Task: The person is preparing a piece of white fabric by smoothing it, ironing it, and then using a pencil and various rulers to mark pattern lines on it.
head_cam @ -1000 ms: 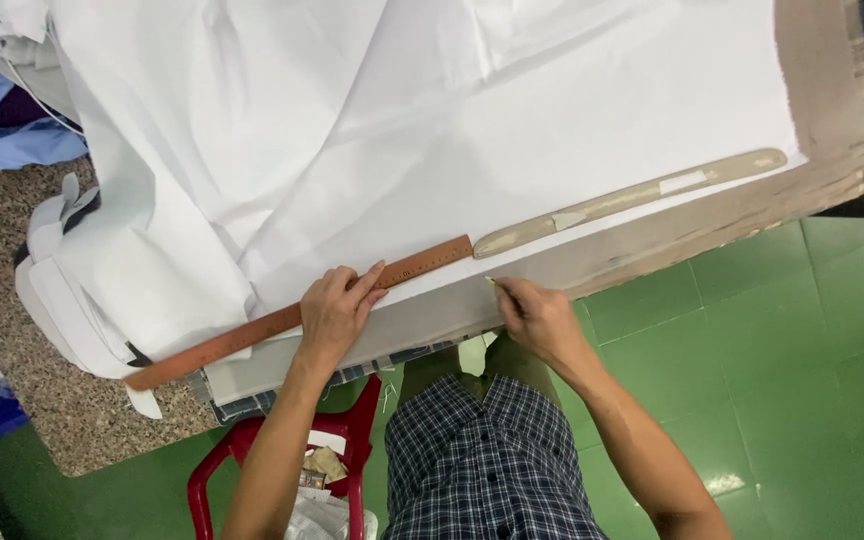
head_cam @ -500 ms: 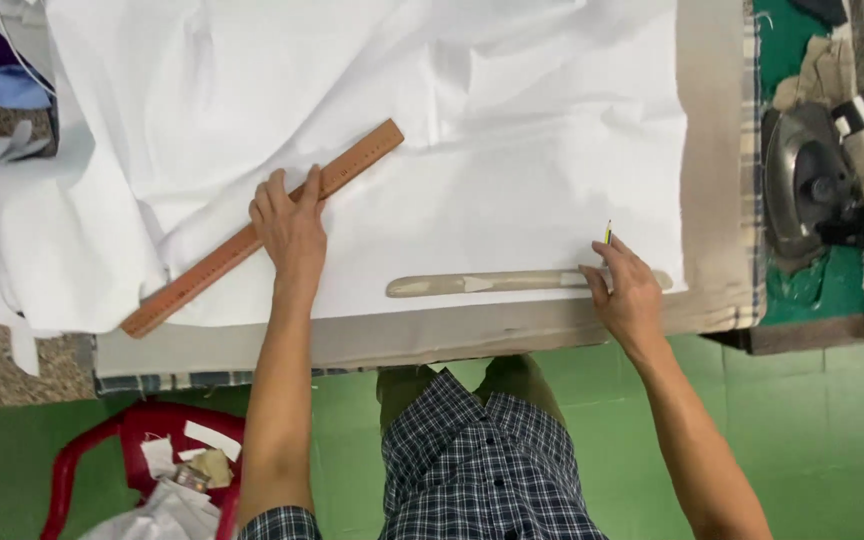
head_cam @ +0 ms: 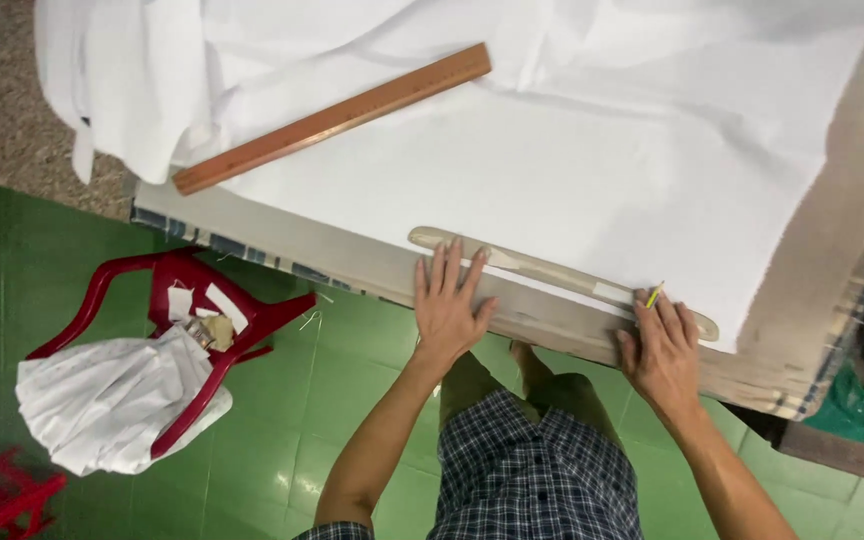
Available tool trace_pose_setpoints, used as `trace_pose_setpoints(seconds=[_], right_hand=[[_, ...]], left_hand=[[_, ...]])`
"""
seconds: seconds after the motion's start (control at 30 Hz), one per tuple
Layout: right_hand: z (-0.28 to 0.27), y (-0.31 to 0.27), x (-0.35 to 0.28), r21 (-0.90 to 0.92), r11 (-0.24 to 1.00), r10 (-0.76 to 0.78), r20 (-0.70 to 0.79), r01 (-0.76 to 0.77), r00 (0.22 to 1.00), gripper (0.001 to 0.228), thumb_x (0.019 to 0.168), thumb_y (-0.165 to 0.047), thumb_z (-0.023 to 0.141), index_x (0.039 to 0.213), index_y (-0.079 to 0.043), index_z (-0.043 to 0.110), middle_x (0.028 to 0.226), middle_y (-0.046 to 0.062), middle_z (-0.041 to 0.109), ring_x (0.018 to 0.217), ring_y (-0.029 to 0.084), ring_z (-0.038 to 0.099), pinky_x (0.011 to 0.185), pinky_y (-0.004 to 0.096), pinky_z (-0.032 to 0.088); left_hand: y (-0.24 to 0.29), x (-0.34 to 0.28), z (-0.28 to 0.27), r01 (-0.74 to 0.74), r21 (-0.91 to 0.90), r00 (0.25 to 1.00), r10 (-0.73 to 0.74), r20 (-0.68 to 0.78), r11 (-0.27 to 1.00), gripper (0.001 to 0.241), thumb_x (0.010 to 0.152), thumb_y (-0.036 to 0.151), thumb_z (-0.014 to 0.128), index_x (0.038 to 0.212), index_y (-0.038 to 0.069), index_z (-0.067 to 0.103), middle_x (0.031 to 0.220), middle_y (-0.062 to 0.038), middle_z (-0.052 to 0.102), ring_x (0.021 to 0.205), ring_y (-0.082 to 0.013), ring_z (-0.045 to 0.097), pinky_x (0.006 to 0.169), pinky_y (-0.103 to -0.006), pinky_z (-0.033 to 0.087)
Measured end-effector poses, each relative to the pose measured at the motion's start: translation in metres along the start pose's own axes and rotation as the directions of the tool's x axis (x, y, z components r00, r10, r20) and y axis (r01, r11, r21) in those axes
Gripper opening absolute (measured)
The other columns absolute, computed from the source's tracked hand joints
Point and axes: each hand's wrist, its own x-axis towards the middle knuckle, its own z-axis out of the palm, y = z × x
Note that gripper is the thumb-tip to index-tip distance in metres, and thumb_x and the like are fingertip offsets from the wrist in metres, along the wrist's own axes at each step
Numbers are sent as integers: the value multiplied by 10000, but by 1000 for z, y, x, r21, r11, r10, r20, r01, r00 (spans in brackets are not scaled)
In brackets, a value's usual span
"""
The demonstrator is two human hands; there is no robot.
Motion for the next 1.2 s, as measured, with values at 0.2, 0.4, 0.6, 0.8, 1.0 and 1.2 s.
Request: trace_pose_setpoints(seconds=[0.2, 0.4, 0.6, 0.8, 1.0, 1.2], right_hand=[[7, 3, -8, -30, 999, -24, 27, 25, 999, 466, 990, -324, 618, 1344, -20, 635, 1449, 121, 678, 1408, 315, 579, 1226, 492, 400], [10, 3, -10, -12, 999, -32, 51, 33, 998, 465, 1000, -336, 598, 1353, -35, 624, 1474, 112, 661, 1437, 306, 553, 1232, 499, 382], [12, 4, -10, -14, 1000, -20, 87, 21, 996, 485, 992, -359, 599, 1380, -69, 619, 1508, 74, 637, 1469, 275, 519, 1248, 497, 351], [5, 8, -6, 46, 998, 49, 40, -51, 998, 468, 925, -299, 723, 1318, -56, 645, 1396, 84, 692, 1390, 291, 572, 1196, 501, 389], [4, 25, -3, 107, 983, 161, -118, -149, 980, 377, 839, -151, 866, 1182, -78, 727, 1220, 49, 775, 1219, 268, 689, 1116, 461, 458], [0, 23, 5, 161, 974, 184, -167, -157, 969, 312, 841, -143, 880, 1121, -107, 747, 1153, 26, 792, 1170, 245, 713, 1081, 444, 487]], left_hand=[[-2, -2, 3, 10, -23, 995, -12, -101, 1000, 716, 919, 623, 524, 1516, 227, 515, 1597, -181, 420, 1506, -389, 339, 1203, -622, 184], [-1, 0, 3, 23, -47, 988, -30, -155, 999, 773, 890, 658, 558, 1508, 193, 526, 1560, -199, 461, 1489, -395, 367, 1218, -584, 187], [0, 0, -1, 33, -50, 989, -40, -143, 998, 795, 872, 663, 586, 1488, 162, 545, 1558, -219, 456, 1485, -412, 368, 1219, -573, 196], [-7, 0, -4, -6, -54, 1000, 4, -31, 999, 814, 869, 691, 598, 1492, 171, 532, 1598, -222, 384, 1500, -434, 309, 1199, -606, 193], [-9, 1, 1, -92, 12, 995, 91, 34, 996, 832, 850, 666, 619, 1528, 196, 505, 1596, -256, 377, 1485, -465, 321, 1179, -632, 184], [-6, -1, 2, -88, 63, 996, 88, 9, 994, 785, 874, 638, 580, 1520, 195, 524, 1602, -254, 378, 1484, -453, 331, 1178, -634, 185]])
